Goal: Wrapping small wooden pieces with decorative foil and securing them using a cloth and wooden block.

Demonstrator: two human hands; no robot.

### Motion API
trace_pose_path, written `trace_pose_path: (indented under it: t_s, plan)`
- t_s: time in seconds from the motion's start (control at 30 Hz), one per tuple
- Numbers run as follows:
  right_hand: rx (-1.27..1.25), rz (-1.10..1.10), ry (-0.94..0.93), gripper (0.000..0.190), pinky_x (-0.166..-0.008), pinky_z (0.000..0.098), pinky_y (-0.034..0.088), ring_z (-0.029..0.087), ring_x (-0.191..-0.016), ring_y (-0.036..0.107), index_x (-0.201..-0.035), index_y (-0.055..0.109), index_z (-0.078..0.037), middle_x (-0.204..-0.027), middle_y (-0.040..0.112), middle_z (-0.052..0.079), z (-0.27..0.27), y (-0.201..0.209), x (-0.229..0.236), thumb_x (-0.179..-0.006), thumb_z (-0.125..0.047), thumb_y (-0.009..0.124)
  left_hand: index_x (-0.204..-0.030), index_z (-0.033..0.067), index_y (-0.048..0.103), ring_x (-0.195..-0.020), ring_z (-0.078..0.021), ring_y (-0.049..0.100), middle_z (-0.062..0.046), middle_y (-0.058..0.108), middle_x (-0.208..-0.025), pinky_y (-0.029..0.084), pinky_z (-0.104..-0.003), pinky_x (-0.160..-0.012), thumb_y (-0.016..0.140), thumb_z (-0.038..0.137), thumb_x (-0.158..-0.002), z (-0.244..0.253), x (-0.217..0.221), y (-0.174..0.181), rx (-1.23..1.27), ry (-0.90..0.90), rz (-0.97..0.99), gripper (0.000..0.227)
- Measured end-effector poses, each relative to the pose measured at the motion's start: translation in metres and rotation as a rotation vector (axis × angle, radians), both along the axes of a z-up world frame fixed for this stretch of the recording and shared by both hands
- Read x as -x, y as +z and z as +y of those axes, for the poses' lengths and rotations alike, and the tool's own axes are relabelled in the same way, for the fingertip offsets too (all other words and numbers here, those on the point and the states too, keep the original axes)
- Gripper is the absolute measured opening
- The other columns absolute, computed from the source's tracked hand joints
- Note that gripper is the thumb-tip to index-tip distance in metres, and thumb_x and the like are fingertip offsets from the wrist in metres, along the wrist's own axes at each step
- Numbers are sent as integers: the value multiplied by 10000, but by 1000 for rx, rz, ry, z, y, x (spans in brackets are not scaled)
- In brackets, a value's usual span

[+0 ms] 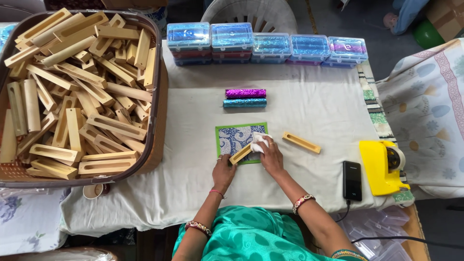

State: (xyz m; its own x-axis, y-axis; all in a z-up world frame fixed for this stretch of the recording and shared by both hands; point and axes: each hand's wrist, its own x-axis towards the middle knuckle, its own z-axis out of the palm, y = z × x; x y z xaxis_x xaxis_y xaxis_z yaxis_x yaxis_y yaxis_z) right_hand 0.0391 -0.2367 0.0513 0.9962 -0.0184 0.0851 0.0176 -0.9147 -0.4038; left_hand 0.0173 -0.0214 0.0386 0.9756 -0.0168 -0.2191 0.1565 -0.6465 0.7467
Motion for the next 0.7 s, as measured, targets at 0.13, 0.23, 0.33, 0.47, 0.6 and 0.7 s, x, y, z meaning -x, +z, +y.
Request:
trace_pose_path:
  t_s: [0.13,0.23,0.33,0.47,0.6,0.7]
  plan:
    - [10,2,-29,422,-872,407,553,307,-1149,584,-1185,684,-181,-1371,535,76,15,8,9,-799,-14,645,-1155,134,633,-993,-296,679,-75,647,-1131,559,-433,-805,762,236,-832,1,1,-10,16,-6,-72,363]
    - [59,-10,-22,420,-869,403,555,301,-1128,576,-1138,715,-225,-1298,556,58,46,0,18,-785,-12,634,-1135,126,639,-989,-296,678,-77,664,-1087,556,-430,-814,773,220,-821,2,0,-18,21,-7,-107,354]
    - [71,-36,92,426,-867,409,556,308,-1107,569,-1159,714,-221,-1246,567,46,77,-1,35,-795,-17,628,-1120,118,642,-981,-300,677,-74,670,-1080,551,-432,-809,762,197,-847,4,2,-25,33,12,-122,308]
    - [9,-31,189,430,-843,412,557,303,-1075,575,-1180,714,-214,-1203,575,36,72,15,34,-806,-19,629,-1135,113,642,-959,-289,680,-74,667,-1067,557,-420,-806,720,97,-791,8,4,-17,60,14,-129,353]
    - [120,-44,160,465,-836,411,554,285,-1053,597,-1146,737,-249,-1169,600,16,31,16,14,-761,-5,646,-1118,115,628,-873,-261,685,-60,654,-1048,550,-411,-769,774,194,-823,8,5,-6,72,6,-71,338]
    - [32,86,-56,372,-866,390,566,264,-1120,599,-1071,753,-267,-1216,610,-14,5,16,-1,-820,-17,640,-1113,106,631,-849,-248,669,-65,652,-1019,541,-409,-741,798,184,-813,10,3,-14,75,-5,-133,352]
